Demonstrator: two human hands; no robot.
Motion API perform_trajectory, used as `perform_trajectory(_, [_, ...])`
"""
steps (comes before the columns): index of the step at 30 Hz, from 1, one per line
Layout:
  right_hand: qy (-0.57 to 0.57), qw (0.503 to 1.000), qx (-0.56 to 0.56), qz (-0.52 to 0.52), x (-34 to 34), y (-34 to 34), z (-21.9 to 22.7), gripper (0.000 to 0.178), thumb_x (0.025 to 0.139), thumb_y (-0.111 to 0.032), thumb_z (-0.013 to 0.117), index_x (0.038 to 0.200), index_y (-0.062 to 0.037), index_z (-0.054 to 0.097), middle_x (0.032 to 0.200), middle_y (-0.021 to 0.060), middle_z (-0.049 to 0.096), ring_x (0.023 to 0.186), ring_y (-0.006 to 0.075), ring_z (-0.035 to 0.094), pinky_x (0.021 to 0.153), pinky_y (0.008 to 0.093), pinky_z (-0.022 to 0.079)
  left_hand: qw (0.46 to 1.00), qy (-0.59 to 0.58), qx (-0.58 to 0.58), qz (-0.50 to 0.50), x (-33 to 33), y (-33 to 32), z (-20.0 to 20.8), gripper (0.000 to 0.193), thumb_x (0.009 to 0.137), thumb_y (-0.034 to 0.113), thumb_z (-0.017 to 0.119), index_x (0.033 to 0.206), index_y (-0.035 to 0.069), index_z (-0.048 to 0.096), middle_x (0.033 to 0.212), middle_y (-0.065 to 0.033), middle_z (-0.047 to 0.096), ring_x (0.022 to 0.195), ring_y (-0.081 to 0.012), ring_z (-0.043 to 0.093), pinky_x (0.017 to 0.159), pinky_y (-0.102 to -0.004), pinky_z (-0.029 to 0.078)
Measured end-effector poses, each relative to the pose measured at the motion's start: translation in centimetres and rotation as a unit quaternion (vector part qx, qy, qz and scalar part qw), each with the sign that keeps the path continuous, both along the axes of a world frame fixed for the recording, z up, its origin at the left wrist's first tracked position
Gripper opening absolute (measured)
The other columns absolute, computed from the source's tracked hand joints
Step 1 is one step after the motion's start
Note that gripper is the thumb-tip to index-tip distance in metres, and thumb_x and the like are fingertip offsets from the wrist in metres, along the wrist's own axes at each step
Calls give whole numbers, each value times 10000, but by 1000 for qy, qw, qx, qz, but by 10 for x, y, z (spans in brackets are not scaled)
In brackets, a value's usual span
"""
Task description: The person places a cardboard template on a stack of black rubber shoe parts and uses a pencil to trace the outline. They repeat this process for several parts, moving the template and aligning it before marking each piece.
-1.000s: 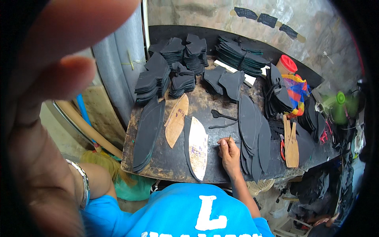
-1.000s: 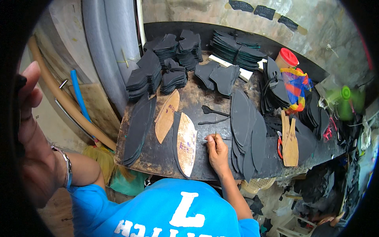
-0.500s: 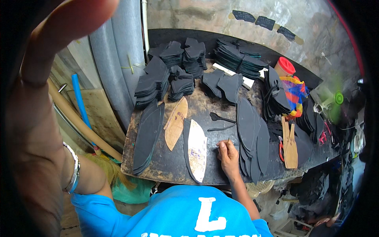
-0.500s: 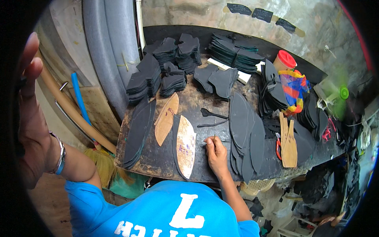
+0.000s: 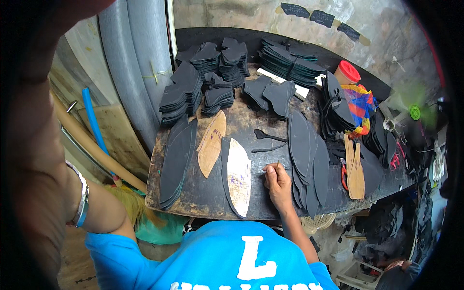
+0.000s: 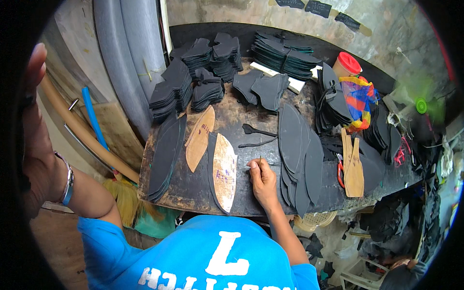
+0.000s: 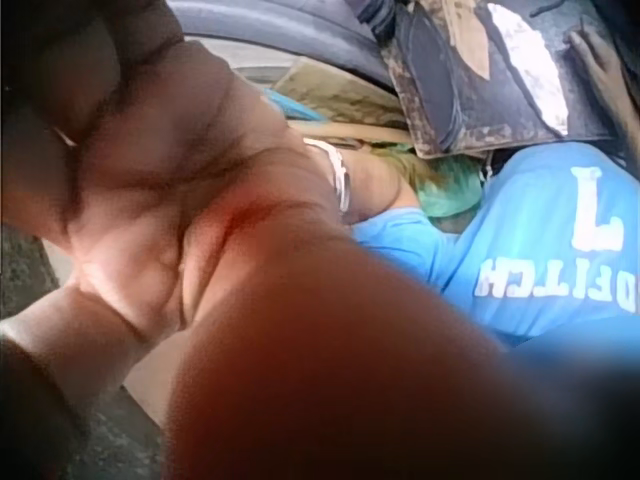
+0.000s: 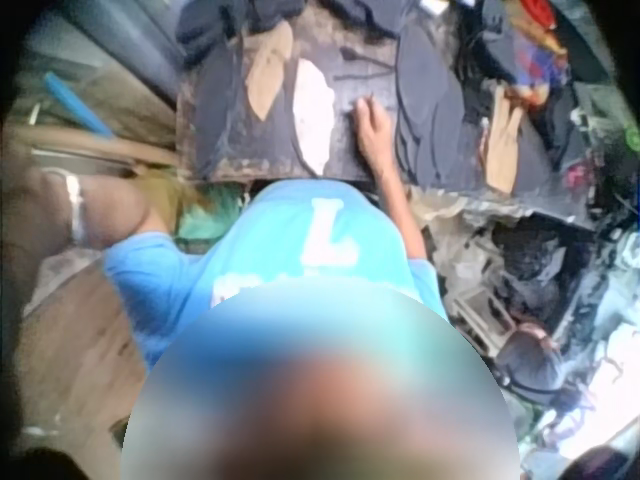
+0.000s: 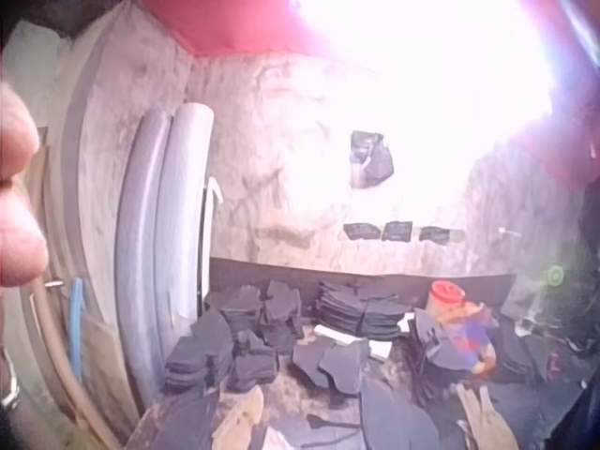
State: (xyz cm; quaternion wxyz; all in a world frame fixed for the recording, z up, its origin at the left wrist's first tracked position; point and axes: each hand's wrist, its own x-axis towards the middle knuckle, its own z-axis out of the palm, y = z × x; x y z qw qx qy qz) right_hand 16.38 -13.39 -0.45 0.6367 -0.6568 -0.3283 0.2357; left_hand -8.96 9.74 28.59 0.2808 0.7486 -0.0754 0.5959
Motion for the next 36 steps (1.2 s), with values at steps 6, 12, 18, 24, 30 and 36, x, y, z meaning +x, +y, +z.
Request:
perform_trajectory(6, [10, 1000, -2, -7, 0, 1, 2, 198, 1065, -196, 502, 1016, -26, 592, 688, -60, 426, 571, 25, 349, 501, 206, 294, 1000, 11, -14, 2, 4, -2, -4, 686, 925, 323, 668, 1449, -40, 413, 1406, -243, 502, 1242, -295, 547, 1035, -428, 436])
perform_trajectory(12, [1, 1000, 3, -6, 0, 1, 0, 208, 1065, -206, 507, 1013, -26, 596, 682, -57, 427, 575, 31, 356, 514, 210, 315, 1000, 16, -23, -9, 13, -8, -11, 677, 922, 306, 682, 1440, -46, 424, 1389, -242, 527, 1220, -290, 579, 1020, -418, 464])
perform_trajectory(18, [-60, 998, 18, -18, 1, 4, -5, 226, 1064, -220, 516, 989, -25, 603, 667, -53, 424, 588, 37, 375, 522, 216, 328, 997, 43, -52, -38, 32, -33, -47, 669, 918, 289, 695, 1431, -53, 436, 1372, -242, 552, 1198, -284, 611, 1005, -407, 492])
perform_trajectory(24, [-33, 999, -11, -16, 0, 2, 2, 209, 1038, -174, 536, 977, 7, 623, 698, 51, 536, 650, 108, 495, 615, 278, 434, 935, 264, -236, -13, 56, -63, -142, 517, 903, 32, 665, 1398, -13, 523, 1308, -176, 603, 1140, -230, 632, 961, -367, 522])
perform_trajectory(30, [-89, 992, -85, -22, -4, 9, 15, 205, 1010, -159, 565, 1093, 2, 662, 869, 115, 625, 787, 203, 619, 726, 325, 492, 838, 537, -47, 86, 63, -81, -233, 693, 911, 241, 688, 1494, 0, 402, 1505, -225, 440, 1439, -356, 358, 1165, -470, 283])
perform_trajectory(36, [-200, 973, -118, -16, -6, 15, 23, 256, 977, -140, 598, 1180, 4, 657, 928, 155, 595, 824, 300, 620, 750, 367, 491, 793, 602, 11, 95, 62, -92, -263, 753, 932, 358, 601, 1535, 0, 328, 1637, -200, 221, 1532, -326, 163, 1206, -546, 52])
